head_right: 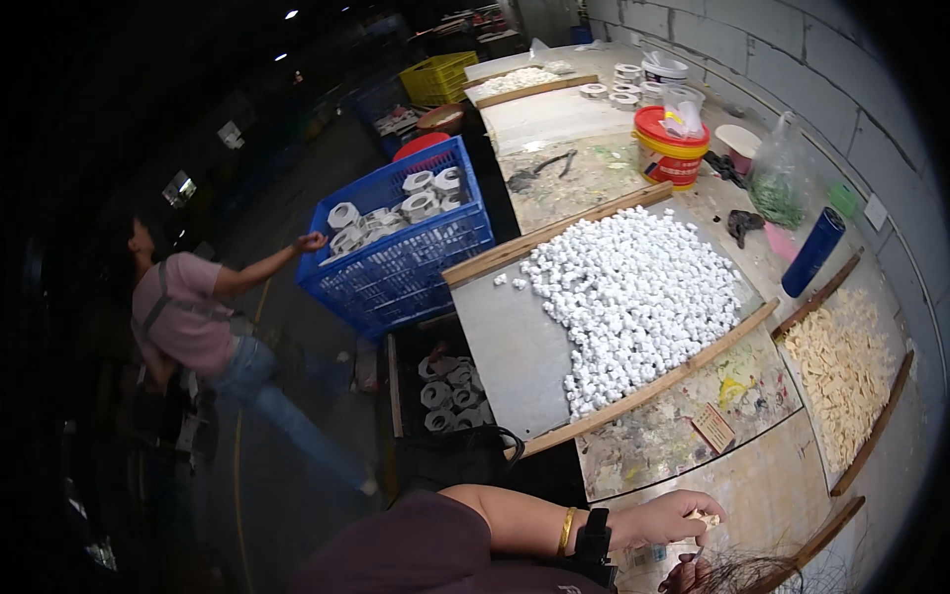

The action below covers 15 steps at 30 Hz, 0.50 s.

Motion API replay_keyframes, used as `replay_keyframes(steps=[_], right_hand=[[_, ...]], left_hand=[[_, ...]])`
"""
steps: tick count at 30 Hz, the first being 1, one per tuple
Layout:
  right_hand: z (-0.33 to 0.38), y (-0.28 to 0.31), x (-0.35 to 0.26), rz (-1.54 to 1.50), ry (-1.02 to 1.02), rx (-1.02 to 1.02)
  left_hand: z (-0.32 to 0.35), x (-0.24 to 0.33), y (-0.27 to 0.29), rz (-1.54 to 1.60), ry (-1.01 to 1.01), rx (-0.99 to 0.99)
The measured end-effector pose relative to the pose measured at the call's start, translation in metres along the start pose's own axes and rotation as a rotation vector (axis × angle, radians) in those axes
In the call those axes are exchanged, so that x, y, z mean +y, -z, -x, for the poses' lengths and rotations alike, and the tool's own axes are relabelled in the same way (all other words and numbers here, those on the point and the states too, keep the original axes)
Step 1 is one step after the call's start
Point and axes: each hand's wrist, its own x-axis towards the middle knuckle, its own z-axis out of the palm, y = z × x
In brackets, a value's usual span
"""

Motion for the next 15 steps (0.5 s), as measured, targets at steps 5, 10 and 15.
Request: replay_keyframes(steps=[5,10,15], right_hand=[[-0.001,-0.024,-0.023,0.012,-0.104,-0.035],[0.003,-0.038,-0.043,-0.045,-0.108,-0.155],[0.018,-0.025,-0.041,-0.041,-0.014,-0.106]], left_hand=[[0.022,0.012,0.002,-0.090,-0.070,0.060],[0.020,-0.002,0.006,-0.176,-0.166,0.171],[0.015,0.019,-0.007,-0.419,-0.149,0.050]])
